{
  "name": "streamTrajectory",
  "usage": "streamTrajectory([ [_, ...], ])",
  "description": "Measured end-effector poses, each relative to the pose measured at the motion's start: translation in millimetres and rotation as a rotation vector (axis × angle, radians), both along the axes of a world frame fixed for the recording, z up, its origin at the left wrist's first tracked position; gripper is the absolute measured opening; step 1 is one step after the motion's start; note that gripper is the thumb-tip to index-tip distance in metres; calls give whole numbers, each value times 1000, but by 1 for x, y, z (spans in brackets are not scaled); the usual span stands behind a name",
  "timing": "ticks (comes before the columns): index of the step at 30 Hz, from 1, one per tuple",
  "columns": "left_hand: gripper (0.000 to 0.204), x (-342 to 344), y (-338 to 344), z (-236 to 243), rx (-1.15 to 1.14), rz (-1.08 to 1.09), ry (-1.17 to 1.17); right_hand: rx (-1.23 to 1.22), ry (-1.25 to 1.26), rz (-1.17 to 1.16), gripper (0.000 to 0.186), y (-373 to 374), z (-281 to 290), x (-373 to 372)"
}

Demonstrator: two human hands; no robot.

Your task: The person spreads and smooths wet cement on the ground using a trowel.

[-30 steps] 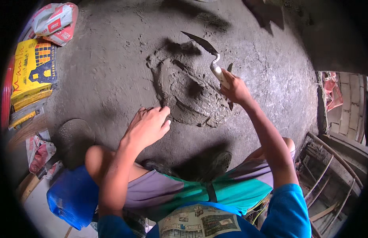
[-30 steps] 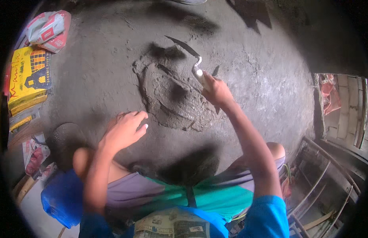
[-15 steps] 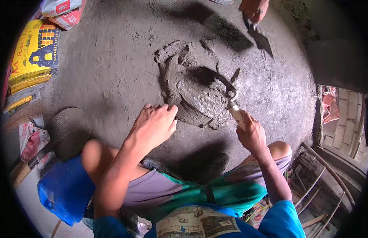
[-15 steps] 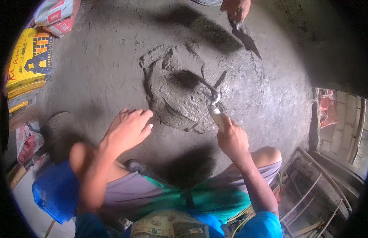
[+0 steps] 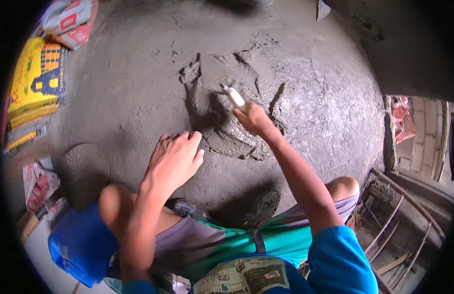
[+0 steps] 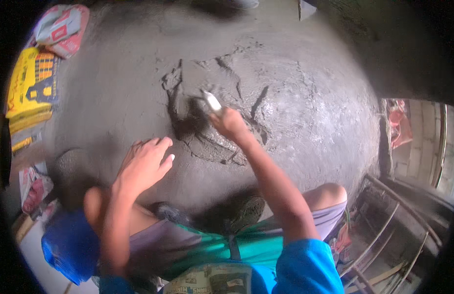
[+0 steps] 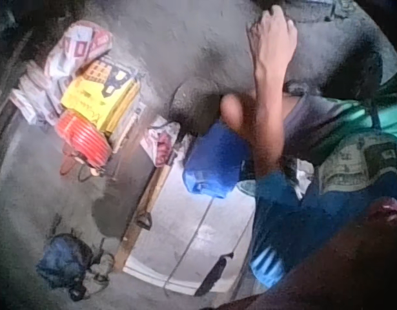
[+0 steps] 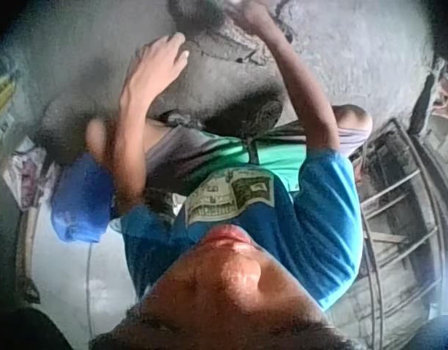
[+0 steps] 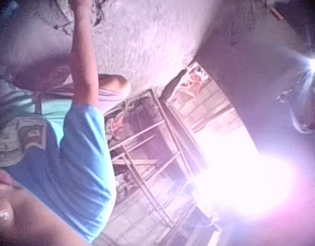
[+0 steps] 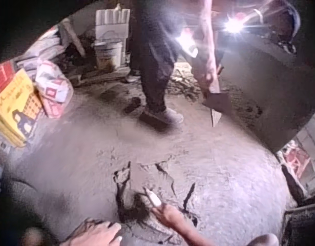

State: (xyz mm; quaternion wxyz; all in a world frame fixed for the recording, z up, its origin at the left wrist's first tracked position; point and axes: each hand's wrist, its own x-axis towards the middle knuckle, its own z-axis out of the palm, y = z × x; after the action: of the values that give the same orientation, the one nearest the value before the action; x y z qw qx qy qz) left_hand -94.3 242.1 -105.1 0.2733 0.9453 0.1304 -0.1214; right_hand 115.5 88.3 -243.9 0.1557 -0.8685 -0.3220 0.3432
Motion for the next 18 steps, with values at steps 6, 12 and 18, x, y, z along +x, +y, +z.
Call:
streamTrajectory([
  [6, 24, -21, 4, 3, -32, -37, 134, -211, 80, 201, 29, -85, 33, -10],
  [12, 26, -20, 2, -2, 29, -45, 164, -441, 294, -356, 36, -106, 130, -22],
  [18, 25, -29, -12, 3, -2, -66, 183, -33, -121, 538, 31, -173, 132, -56],
])
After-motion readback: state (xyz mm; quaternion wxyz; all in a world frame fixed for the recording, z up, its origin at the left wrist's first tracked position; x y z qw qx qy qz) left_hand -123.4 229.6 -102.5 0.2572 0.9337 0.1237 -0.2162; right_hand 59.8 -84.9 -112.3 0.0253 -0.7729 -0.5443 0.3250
